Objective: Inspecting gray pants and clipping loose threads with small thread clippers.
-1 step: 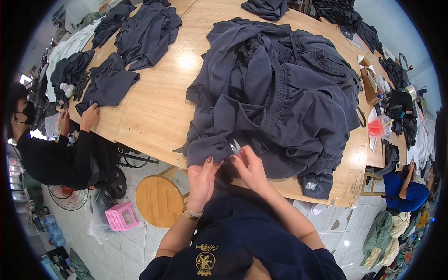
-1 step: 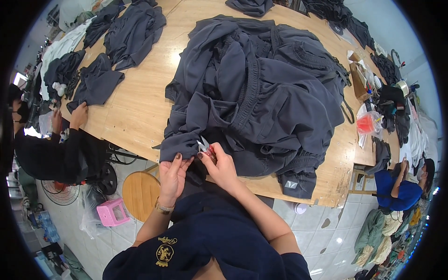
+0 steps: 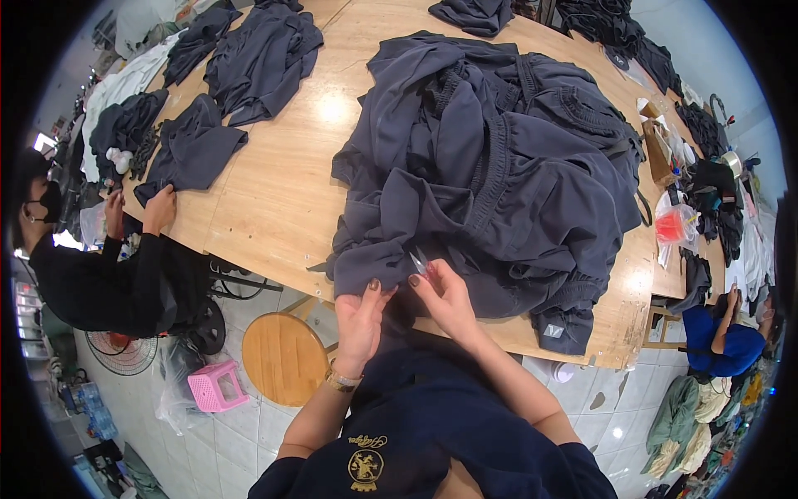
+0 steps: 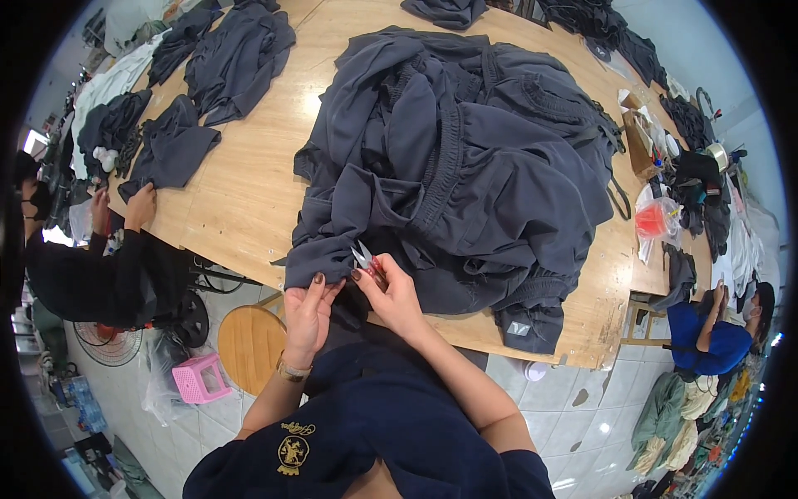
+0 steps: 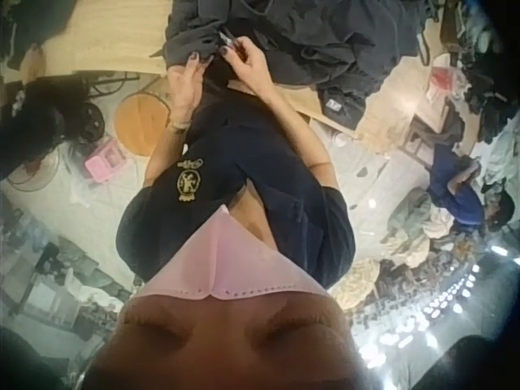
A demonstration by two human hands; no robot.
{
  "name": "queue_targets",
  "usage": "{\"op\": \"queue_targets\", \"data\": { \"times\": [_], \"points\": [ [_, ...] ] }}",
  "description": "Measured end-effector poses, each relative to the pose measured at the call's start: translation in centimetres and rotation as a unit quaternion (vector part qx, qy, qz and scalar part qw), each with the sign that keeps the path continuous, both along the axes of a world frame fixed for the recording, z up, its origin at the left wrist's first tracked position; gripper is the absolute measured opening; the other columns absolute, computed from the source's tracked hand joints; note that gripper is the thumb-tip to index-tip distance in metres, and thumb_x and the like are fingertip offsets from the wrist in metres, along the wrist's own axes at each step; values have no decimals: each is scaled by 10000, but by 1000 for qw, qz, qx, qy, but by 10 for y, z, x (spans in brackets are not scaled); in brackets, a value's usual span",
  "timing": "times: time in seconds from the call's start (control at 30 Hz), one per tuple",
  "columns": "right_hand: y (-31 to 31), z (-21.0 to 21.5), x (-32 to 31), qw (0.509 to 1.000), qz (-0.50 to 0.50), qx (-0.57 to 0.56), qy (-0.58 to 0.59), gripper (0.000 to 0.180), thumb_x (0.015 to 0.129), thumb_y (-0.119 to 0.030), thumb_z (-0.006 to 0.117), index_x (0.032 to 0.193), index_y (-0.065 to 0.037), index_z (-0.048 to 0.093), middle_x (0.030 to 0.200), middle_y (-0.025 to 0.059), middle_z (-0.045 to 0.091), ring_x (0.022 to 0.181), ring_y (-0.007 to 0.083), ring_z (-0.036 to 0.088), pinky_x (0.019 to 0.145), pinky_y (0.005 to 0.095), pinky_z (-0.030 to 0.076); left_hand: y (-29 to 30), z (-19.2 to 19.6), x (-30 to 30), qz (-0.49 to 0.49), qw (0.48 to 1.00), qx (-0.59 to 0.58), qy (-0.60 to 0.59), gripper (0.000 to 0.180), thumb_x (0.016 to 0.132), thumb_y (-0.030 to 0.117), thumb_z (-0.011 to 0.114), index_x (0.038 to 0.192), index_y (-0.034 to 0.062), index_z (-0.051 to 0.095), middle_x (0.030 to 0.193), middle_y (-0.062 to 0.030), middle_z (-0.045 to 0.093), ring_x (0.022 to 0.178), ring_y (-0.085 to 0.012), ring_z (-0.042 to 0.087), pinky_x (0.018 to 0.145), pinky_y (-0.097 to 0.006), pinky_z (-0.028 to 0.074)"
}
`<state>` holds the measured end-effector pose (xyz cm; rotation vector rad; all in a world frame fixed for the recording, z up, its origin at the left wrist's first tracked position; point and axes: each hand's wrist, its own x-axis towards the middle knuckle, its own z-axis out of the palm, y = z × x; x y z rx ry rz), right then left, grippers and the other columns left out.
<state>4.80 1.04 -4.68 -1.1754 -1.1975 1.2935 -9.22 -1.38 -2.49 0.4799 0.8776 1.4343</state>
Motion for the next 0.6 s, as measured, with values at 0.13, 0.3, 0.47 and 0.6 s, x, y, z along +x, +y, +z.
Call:
{"op": "queue_targets", "data": {
  "times": [0.13, 0.3, 0.47, 0.6],
  "points": [
    [-2, 9, -2, 997, 33, -59, -47, 134, 826, -113, 630, 832, 14, 588, 550, -59, 414, 496, 16, 331, 452, 216, 270, -7, -15, 0, 1, 987, 33, 154, 261, 930, 30, 510, 1177, -57, 509, 1142, -114, 586, 1039, -168, 572, 915, -299, 460],
    [-3, 4, -4, 998, 3, -28, -53, 127, 803, -89, 625, 846, 30, 632, 533, -46, 450, 493, 8, 345, 438, 218, 267, -12, -15, 9, 13, 962, 75, 261, 276, 909, -3, 527, 1170, -90, 516, 1149, -112, 583, 1030, -164, 563, 899, -269, 440],
    [-2, 14, -3, 996, 3, -21, -92, 131, 806, -87, 613, 849, 37, 624, 550, -31, 486, 497, 11, 367, 442, 215, 281, -14, -19, 6, -13, 912, 107, 396, 238, 903, -14, 521, 1124, -95, 556, 1113, -111, 600, 1017, -159, 567, 876, -277, 454],
    [0, 18, 0, 992, 16, -9, -129, 121, 813, -86, 600, 837, 32, 615, 590, -38, 519, 517, 14, 389, 462, 211, 305, -11, -14, 8, -7, 922, 98, 375, 229, 906, -7, 527, 1114, -97, 559, 1102, -111, 607, 987, -164, 582, 859, -267, 461]
  ]
}}
